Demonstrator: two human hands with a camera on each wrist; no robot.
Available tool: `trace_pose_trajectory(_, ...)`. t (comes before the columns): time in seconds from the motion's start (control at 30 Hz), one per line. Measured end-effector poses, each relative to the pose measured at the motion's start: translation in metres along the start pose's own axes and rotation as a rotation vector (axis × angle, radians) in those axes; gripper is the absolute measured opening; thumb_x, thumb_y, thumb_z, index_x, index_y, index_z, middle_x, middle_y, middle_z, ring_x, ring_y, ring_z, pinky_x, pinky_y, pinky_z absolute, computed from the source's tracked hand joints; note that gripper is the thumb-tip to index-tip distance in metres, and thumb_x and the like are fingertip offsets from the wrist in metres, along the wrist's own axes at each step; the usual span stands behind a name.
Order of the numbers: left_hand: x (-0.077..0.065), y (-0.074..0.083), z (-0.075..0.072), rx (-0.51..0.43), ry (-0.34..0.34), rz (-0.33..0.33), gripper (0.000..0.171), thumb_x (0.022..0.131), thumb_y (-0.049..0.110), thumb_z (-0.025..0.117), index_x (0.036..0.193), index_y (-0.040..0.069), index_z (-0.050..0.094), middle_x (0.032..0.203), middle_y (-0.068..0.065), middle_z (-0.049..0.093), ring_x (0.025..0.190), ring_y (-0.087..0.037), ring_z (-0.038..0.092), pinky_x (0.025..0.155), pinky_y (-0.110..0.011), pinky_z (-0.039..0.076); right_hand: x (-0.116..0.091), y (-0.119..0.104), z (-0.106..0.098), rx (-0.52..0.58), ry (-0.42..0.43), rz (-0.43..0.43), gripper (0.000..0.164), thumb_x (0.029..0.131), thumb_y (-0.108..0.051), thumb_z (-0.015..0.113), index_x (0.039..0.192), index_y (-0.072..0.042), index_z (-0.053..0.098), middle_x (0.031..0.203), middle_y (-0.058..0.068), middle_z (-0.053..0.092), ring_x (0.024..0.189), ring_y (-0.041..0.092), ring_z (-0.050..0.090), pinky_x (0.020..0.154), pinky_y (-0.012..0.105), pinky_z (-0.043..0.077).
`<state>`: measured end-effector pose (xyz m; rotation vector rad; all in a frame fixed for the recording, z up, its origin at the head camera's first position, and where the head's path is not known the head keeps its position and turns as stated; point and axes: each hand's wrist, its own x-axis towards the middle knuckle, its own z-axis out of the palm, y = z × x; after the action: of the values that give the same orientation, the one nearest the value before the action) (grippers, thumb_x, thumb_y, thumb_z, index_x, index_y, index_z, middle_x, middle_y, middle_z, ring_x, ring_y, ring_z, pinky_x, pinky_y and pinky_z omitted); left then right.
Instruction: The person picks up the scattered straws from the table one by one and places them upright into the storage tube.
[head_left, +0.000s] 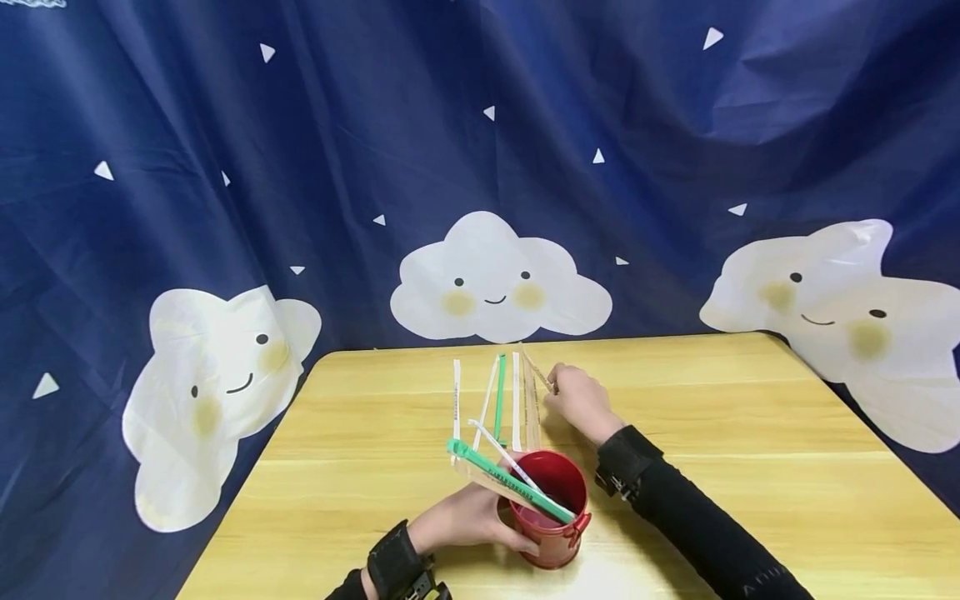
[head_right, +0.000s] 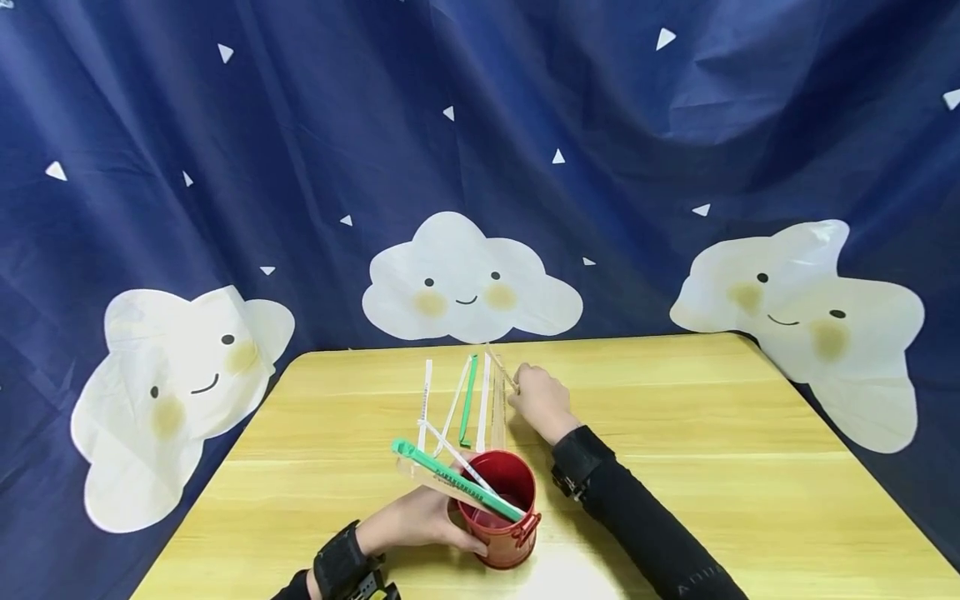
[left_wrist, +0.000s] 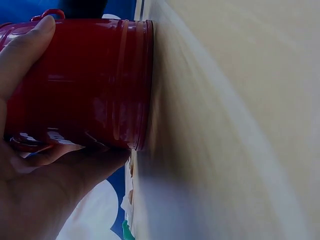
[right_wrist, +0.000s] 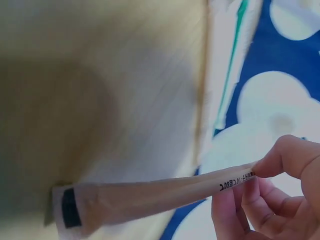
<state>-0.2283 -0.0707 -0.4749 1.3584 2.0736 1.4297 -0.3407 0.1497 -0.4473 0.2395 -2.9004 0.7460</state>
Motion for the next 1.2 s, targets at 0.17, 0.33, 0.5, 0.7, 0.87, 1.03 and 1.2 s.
trace_pose_trajectory(0.17, 0.001, -0.002, 0.001, 0.011, 0.010, 0.011, 0.096, 0.076, 0.005, 0.090, 0.152, 0.017, 0.033, 0.149, -0.005, 0.049, 0.137, -0.017, 0.048, 0.116, -0.035, 0.041, -0.023, -0.007, -0.014, 0.066, 0.102, -0.103, 0.022, 0.081, -0.013, 0.068, 0.102, -0.008, 0.064, 0.093, 0.003, 0.066, 0.078, 0.020, 0.062, 0.063, 0.036, 0.052)
trace_pose_trajectory(0.33, 0.001, -0.003, 0.000, 0.014, 0.014, 0.004, 0.098, 0.075, 0.003, 0.090, 0.153, 0.015, 0.032, 0.149, -0.007, 0.049, 0.137, -0.017, 0.047, 0.116, -0.035, 0.040, -0.040, -0.016, -0.031, 0.146, 0.183, -0.195, 0.021, 0.082, -0.009, 0.067, 0.103, -0.007, 0.063, 0.092, 0.003, 0.066, 0.073, 0.016, 0.065, 0.062, 0.031, 0.053)
trace_pose_trajectory(0.5, 0.001, -0.002, -0.001, -0.010, 0.020, -0.020, 0.095, 0.076, 0.003, 0.089, 0.153, 0.016, 0.034, 0.148, -0.005, 0.050, 0.136, -0.014, 0.048, 0.115, -0.033, 0.041, -0.056, -0.022, -0.043, 0.208, 0.265, -0.267, 0.019, 0.084, -0.005, 0.067, 0.102, -0.007, 0.063, 0.091, 0.003, 0.065, 0.075, 0.020, 0.068, 0.064, 0.032, 0.055)
trace_pose_trajectory(0.7, -0.001, -0.001, 0.000, -0.006, 0.002, 0.007, 0.095, 0.079, 0.008, 0.088, 0.154, 0.016, 0.031, 0.149, -0.003, 0.048, 0.136, -0.015, 0.048, 0.113, -0.033, 0.043, -0.080, -0.027, -0.059, 0.298, 0.311, -0.288, 0.022, 0.083, 0.001, 0.068, 0.102, -0.007, 0.062, 0.090, 0.003, 0.064, 0.076, 0.015, 0.067, 0.063, 0.028, 0.058)
trace_pose_trajectory(0.87, -0.001, -0.001, 0.000, -0.006, 0.005, 0.015, 0.091, 0.080, 0.009, 0.088, 0.153, 0.017, 0.035, 0.149, -0.001, 0.051, 0.136, -0.014, 0.049, 0.114, -0.034, 0.042, -0.098, -0.032, -0.073, 0.384, 0.326, -0.286, 0.025, 0.083, 0.006, 0.066, 0.103, -0.008, 0.061, 0.093, 0.002, 0.063, 0.080, 0.014, 0.066, 0.063, 0.022, 0.060)
trace_pose_trajectory(1.03, -0.001, -0.001, 0.000, -0.038, -0.006, 0.009, 0.089, 0.081, 0.008, 0.087, 0.153, 0.017, 0.036, 0.149, -0.001, 0.051, 0.137, -0.015, 0.049, 0.115, -0.035, 0.041, -0.116, -0.037, -0.085, 0.416, 0.357, -0.298, 0.027, 0.084, 0.007, 0.067, 0.102, -0.010, 0.061, 0.093, -0.002, 0.063, 0.082, 0.010, 0.064, 0.066, 0.023, 0.061)
trace_pose_trajectory(1.2, 0.000, -0.001, -0.001, -0.031, -0.006, 0.007, 0.088, 0.080, 0.009, 0.087, 0.152, 0.019, 0.038, 0.148, 0.000, 0.051, 0.136, -0.014, 0.049, 0.115, -0.034, 0.042, -0.128, -0.044, -0.095, 0.428, 0.383, -0.308, 0.028, 0.085, 0.007, 0.069, 0.103, -0.012, 0.060, 0.095, -0.005, 0.064, 0.083, 0.007, 0.063, 0.068, 0.028, 0.063)
